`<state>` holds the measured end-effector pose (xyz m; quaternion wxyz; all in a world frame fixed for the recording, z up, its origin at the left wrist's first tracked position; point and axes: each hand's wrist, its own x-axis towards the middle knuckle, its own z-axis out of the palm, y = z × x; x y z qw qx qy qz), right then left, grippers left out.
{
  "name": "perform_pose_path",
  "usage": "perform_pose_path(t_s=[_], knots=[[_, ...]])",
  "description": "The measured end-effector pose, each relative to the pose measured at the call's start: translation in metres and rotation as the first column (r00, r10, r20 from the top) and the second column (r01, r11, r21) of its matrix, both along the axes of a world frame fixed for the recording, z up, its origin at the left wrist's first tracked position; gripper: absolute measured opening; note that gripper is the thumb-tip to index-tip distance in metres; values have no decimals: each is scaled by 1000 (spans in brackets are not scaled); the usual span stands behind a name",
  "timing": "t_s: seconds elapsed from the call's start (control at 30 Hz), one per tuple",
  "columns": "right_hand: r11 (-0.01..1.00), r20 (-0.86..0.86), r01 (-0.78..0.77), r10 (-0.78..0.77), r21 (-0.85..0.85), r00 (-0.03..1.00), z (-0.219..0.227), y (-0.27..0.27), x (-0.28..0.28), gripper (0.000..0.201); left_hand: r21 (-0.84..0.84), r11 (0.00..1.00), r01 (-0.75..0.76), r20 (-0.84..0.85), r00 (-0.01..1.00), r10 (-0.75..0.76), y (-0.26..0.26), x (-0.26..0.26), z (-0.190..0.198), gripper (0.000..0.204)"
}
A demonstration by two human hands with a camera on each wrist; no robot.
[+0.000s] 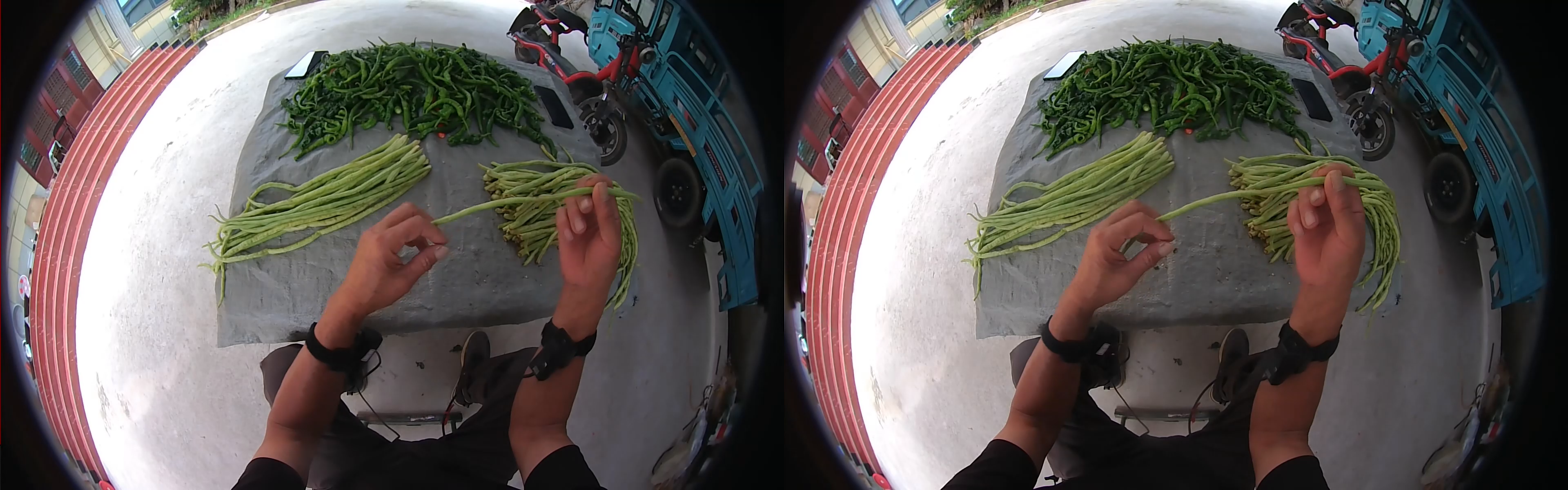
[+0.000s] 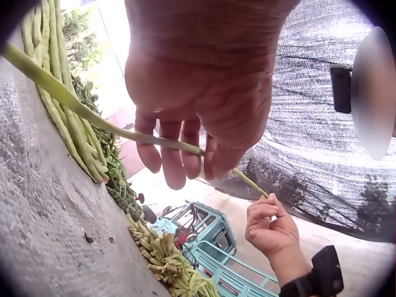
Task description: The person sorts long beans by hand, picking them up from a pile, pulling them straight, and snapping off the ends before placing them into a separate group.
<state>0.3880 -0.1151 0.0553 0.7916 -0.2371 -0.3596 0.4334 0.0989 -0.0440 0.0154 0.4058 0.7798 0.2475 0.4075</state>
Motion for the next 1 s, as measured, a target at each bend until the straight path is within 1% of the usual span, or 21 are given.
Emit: perform_pose_path(t_s=[0.03,0.13,0.23,0.33,0.43,0.53,0.63,0.73,0.83,1.0], knots=[[1000,-11,-1,1,-1,1000,-2,1,2,14,-25,1000,2,27,1000,-1,0,0,0,11],[1000,-60,-3,3,-10,998,-9,4,7,13,-28,999,-28,-18,999,28,1,-8,6,12],[999,-91,16,-20,-46,996,-17,7,9,14,-12,996,-86,-13,996,86,4,-14,8,17],[997,-105,14,-22,-74,994,-27,11,13,14,-204,970,-132,109,982,156,4,-17,4,23],[996,-123,3,-14,-90,992,-36,15,18,15,-210,950,-230,-29,973,229,6,-30,10,24],[992,-121,8,-23,-125,992,-42,17,18,15,38,955,-294,-107,949,296,13,-42,9,21],[981,-118,7,-31,-195,993,-45,21,12,14,95,944,-317,-151,932,329,12,-50,16,19],[968,-102,-18,-8,-251,995,-46,26,2,13,237,908,-344,-180,903,389,14,-56,18,19],[956,-87,-36,11,-292,996,-50,31,-5,12,309,871,-382,-237,856,460,17,-63,17,19],[943,-89,-62,34,-328,995,-55,36,-15,10,377,825,-420,-260,807,530,20,-70,15,18]])
